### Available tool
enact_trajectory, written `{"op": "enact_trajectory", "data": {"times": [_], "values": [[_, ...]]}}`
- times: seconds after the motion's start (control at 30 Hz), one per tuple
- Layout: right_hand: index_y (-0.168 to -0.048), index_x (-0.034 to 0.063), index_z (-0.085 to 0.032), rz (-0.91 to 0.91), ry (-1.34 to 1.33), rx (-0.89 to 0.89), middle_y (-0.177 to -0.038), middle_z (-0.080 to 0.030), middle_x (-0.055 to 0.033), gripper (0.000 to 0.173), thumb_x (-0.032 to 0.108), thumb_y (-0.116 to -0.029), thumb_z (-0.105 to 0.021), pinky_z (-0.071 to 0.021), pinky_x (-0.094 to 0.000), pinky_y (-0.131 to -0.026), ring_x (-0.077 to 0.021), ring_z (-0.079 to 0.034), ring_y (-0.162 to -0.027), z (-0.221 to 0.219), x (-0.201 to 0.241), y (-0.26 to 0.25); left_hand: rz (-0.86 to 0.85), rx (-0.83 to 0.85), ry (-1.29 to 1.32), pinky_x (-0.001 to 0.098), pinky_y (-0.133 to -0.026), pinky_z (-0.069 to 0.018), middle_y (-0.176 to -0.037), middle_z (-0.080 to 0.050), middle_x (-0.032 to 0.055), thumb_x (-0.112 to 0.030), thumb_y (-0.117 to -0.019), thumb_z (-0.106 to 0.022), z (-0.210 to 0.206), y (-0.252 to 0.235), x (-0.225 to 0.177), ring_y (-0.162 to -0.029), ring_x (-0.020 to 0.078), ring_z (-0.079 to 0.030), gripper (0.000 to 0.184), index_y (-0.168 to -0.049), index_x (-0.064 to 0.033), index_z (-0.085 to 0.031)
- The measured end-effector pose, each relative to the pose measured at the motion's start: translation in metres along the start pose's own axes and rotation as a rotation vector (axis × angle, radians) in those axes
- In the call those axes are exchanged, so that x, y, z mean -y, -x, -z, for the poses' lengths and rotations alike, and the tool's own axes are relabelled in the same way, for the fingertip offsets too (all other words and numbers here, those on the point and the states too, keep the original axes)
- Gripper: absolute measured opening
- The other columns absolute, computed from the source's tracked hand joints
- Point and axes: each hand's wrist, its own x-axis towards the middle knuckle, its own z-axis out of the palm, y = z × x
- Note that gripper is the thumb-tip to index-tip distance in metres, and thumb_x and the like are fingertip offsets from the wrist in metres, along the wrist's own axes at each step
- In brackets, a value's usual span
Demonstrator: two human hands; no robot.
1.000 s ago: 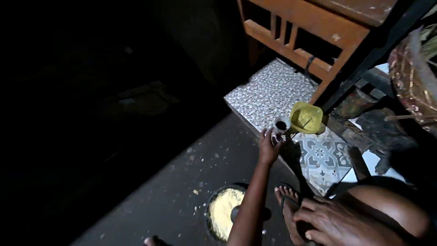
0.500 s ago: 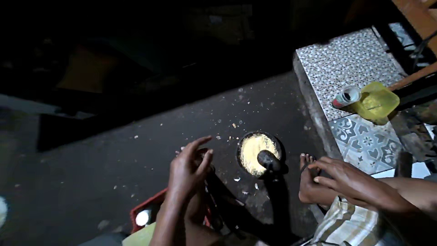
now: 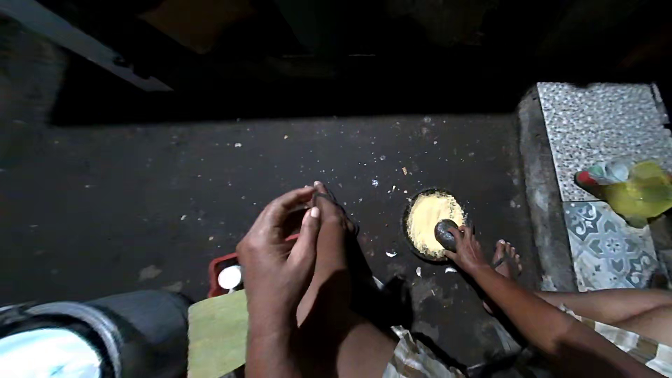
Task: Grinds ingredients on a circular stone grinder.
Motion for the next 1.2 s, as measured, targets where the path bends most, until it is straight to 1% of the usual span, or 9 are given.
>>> {"op": "enact_trajectory", "data": {"times": [0.13,0.33,0.5,0.6,0.67,0.8,0.9,1.07,1.2], "values": [[-0.157,0.0186,-0.04,-0.002,0.079,0.032,-0.161,-0.033,-0.0226,0.08,0.032,-0.089,-0.079,-0.0526,-0.0569,-0.1,-0.0451,-0.052,-0.133,0.002,0.002,-0.01,-0.041,-0.01,0.002,0.024,-0.086,-0.0571,-0.121,-0.068,0.0104,-0.022,-0.1026,-0.056,-0.007,-0.005,-0.006,-0.095,0.0054,-0.068,0.034,-0.129,-0.0019,-0.063],[-0.155,0.0149,-0.042,0.005,0.149,0.085,-0.162,-0.034,-0.0205,0.08,0.032,-0.0859,-0.077,-0.0547,-0.0565,-0.096,-0.0424,-0.06,-0.124,0.02,0.018,-0.028,-0.103,0.013,-0.031,0.0304,-0.083,-0.0582,-0.117,-0.069,0.0099,-0.021,-0.1018,-0.057,-0.023,-0.011,-0.015,-0.095,0.012,-0.068,0.03,-0.126,-0.0056,-0.067],[-0.155,0.0102,-0.038,-0.057,0.185,0.148,-0.16,-0.03,-0.026,0.086,0.035,-0.0841,-0.08,-0.0564,-0.0587,-0.09,-0.0454,-0.063,-0.116,0.03,0.038,-0.043,-0.166,0.009,-0.019,0.0292,-0.087,-0.0587,-0.119,-0.069,0.0106,-0.019,-0.1021,-0.056,-0.028,-0.014,-0.01,-0.099,0.013,-0.07,0.029,-0.125,-0.0049,-0.068],[-0.157,0.0155,-0.035,-0.121,-0.108,0.201,-0.157,-0.035,-0.0301,0.083,0.038,-0.0889,-0.077,-0.0516,-0.0623,-0.099,-0.0485,-0.057,-0.125,0.047,0.044,-0.049,-0.16,-0.011,0.014,0.0292,-0.088,-0.0593,-0.118,-0.07,0.01,-0.019,-0.1024,-0.057,-0.025,-0.01,-0.006,-0.101,0.0132,-0.07,0.029,-0.125,-0.0047,-0.068],[-0.156,0.0132,-0.04,-0.141,-0.355,0.224,-0.152,-0.044,-0.032,0.074,0.037,-0.0939,-0.073,-0.0448,-0.0615,-0.107,-0.0467,-0.051,-0.134,0.059,0.049,-0.058,-0.144,-0.013,0.028,0.0284,-0.087,-0.059,-0.117,-0.07,0.0083,-0.019,-0.1021,-0.057,-0.022,-0.007,-0.005,-0.101,0.0117,-0.069,0.029,-0.125,-0.0053,-0.068],[-0.152,0.0119,-0.046,-0.167,-0.48,0.046,-0.148,-0.046,-0.034,0.068,0.032,-0.0938,-0.075,-0.0458,-0.0612,-0.105,-0.0473,-0.053,-0.131,0.062,0.077,-0.079,-0.119,-0.003,0.07,0.0246,-0.081,-0.0602,-0.117,-0.07,0.0054,-0.019,-0.1018,-0.058,-0.017,-0.001,-0.004,-0.097,0.0073,-0.07,0.028,-0.126,-0.0076,-0.068],[-0.152,0.0156,-0.046,-0.203,-0.397,-0.07,-0.156,-0.036,-0.0332,0.073,0.039,-0.0897,-0.078,-0.0472,-0.0636,-0.102,-0.0498,-0.052,-0.13,0.043,0.101,-0.087,-0.109,-0.007,0.089,0.0236,-0.078,-0.0598,-0.115,-0.07,0.0035,-0.019,-0.1015,-0.058,-0.013,0.001,-0.004,-0.093,0.0059,-0.069,0.028,-0.126,-0.0087,-0.068],[-0.151,0.0269,-0.049,-0.04,0.099,0.052,-0.16,-0.031,-0.0271,0.065,0.049,-0.0929,-0.068,-0.0567,-0.0568,-0.088,-0.0446,-0.065,-0.11,-0.004,0.107,-0.042,-0.114,-0.005,0.127,0.0231,-0.085,-0.0588,-0.114,-0.071,-0.0004,-0.022,-0.1022,-0.058,-0.002,0.006,0.0,-0.1,0.0035,-0.068,0.028,-0.125,-0.0097,-0.069],[-0.148,0.0224,-0.054,-0.072,0.118,-0.058,-0.156,-0.038,-0.0282,0.059,0.046,-0.0959,-0.066,-0.0549,-0.0586,-0.09,-0.046,-0.064,-0.112,0.001,0.101,-0.053,-0.075,-0.039,0.078,0.0222,-0.081,-0.0574,-0.112,-0.07,0.0023,-0.021,-0.1016,-0.057,0.005,0.012,0.009,-0.094,0.0035,-0.067,0.029,-0.125,-0.0076,-0.068]]}}
